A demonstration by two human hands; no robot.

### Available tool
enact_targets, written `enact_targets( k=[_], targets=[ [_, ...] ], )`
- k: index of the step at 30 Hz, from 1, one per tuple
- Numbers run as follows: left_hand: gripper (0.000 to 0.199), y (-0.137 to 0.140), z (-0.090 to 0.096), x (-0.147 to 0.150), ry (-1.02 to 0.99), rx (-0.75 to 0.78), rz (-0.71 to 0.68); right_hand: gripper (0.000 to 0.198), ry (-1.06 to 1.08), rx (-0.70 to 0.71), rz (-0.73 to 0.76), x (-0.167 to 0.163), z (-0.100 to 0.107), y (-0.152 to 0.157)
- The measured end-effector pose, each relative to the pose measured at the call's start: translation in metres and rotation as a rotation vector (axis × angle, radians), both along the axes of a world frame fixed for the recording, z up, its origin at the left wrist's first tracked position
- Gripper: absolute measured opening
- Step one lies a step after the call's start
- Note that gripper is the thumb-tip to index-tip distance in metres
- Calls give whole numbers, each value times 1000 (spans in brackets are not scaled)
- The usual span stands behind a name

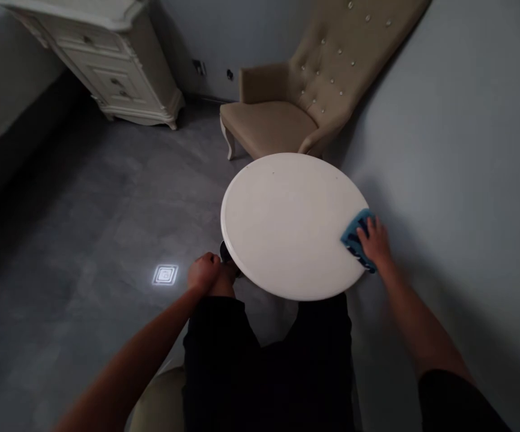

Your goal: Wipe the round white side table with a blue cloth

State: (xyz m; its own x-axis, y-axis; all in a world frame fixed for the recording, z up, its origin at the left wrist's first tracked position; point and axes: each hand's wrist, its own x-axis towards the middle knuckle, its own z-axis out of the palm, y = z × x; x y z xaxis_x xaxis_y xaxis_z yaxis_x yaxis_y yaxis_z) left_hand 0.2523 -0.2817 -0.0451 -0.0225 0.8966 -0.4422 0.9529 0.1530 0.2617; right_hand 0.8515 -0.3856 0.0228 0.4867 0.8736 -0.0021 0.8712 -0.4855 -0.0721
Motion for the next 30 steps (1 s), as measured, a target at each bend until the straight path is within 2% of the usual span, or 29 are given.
enact_targets(
  k=[2,4,7,9,13,17,20,23,26,28,30],
  targets=[
    [42,2,2,2,-5,-18,2,81,41,-11,-92,24,4,52],
    [42,5,2,2,-6,-31,4,78,85,-27,-188,34,10,107],
    [42,9,1,2,-2,-40,5,72,90,-58,-333,24,19,191],
    [42,13,0,0,-3,-49,4,68,59,-64,-360,2,23,245],
    [43,18,0,-2,5,-58,7,70,32,-53,-169,-64,19,340],
    [42,20,0,-1,10,-74,23,75,85,-31,136,-159,6,401],
    [40,19,0,-1,-4,-64,42,72,160,-32,381,-246,5,411],
    [37,17,1,-1,-10,-51,64,66,218,-61,624,-330,13,384],
    [37,14,3,-4,-5,-21,107,61,222,-74,825,-390,22,328],
    [39,10,5,-7,-2,-1,171,55,205,-72,900,-410,25,278],
    [44,6,6,-11,-3,26,230,53,188,-57,978,-416,27,221]
  ],
)
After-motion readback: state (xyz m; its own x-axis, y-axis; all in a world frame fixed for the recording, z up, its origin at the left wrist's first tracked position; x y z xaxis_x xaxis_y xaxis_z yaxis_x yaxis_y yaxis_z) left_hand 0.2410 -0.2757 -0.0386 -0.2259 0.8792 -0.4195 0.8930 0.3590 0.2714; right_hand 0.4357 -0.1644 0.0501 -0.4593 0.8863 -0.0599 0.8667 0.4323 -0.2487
